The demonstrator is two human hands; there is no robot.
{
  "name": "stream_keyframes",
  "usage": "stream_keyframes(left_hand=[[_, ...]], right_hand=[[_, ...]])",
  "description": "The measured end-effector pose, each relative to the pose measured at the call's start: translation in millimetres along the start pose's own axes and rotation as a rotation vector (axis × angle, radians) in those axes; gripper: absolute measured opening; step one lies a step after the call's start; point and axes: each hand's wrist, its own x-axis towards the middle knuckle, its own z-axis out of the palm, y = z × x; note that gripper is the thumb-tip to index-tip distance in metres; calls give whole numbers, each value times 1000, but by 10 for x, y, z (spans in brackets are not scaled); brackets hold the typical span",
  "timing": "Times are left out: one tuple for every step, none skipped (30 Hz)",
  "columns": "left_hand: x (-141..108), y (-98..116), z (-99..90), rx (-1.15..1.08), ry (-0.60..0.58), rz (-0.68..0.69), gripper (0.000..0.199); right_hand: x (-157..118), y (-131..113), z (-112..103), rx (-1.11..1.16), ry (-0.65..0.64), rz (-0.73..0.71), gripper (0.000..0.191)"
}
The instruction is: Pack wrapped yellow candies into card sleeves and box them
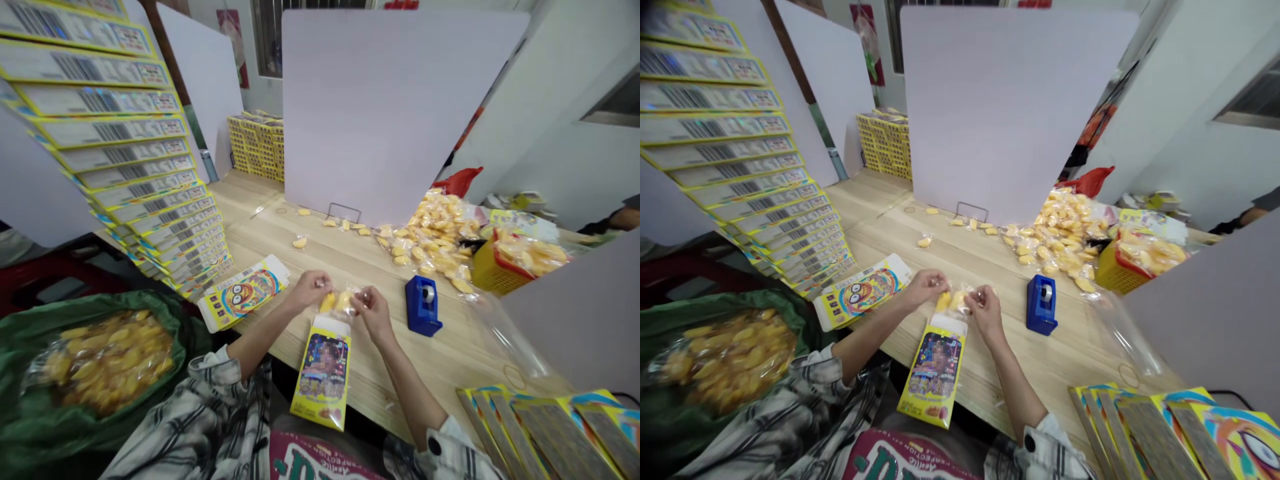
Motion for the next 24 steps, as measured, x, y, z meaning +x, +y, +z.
stream_keyframes(left_hand=[[20,-24,-8,0,55,24,21],[28,-60,-14,-9,95,45,21],[21,-105,-16,-21,112,57,21],[-3,-158,-17,-32,107,59,20],[-42,-215,-18,-39,86,50,20],[-93,-271,-20,-39,53,33,20],[-151,-323,-26,-32,11,8,20],[-210,-368,-34,-22,-39,-26,21],[-265,-404,-46,-15,-95,-69,21],[-313,-430,-61,-19,-153,-114,21],[-353,-447,-76,-37,-205,-157,22],[-385,-457,-91,-69,-247,-194,27],[-410,-463,-105,-115,-273,-224,36],[-430,-466,-117,-164,-281,-245,47],[-447,-471,-128,-209,-277,-259,57],[-462,-477,-138,-245,-265,-268,64],[-475,-486,-147,-268,-251,-274,67],[-488,-497,-155,-280,-243,-280,68],[-500,-511,-162,-283,-244,-292,67],[-512,-525,-169,-280,-252,-306,65],[-524,-537,-175,-270,-259,-318,60],[-534,-546,-180,-253,-257,-322,54],[-545,-551,-184,-236,-241,-319,47],[-554,-550,-187,-224,-216,-307,39]], right_hand=[[-5,3,-7,21,60,-4,35],[-18,11,-10,34,104,-6,38],[-39,28,-9,35,124,-7,42],[-70,52,-5,26,117,-3,43],[-110,84,-1,8,90,3,43],[-155,121,2,-14,53,13,40],[-202,159,2,-41,13,22,37],[-249,197,0,-74,-29,31,35],[-291,231,-6,-113,-72,37,33],[-328,259,-14,-156,-117,39,31],[-358,282,-24,-195,-159,41,29],[-381,298,-34,-222,-195,46,28],[-397,310,-45,-235,-225,56,28],[-408,319,-54,-234,-243,68,29],[-416,324,-62,-223,-251,80,29],[-421,328,-69,-210,-251,92,30],[-426,330,-74,-197,-250,101,30],[-430,330,-78,-189,-250,109,31],[-434,330,-82,-184,-249,113,31],[-438,329,-86,-179,-247,113,32],[-441,328,-92,-176,-248,112,32],[-444,327,-99,-175,-250,107,32],[-446,327,-108,-176,-253,100,32],[-446,327,-118,-178,-256,90,32]])
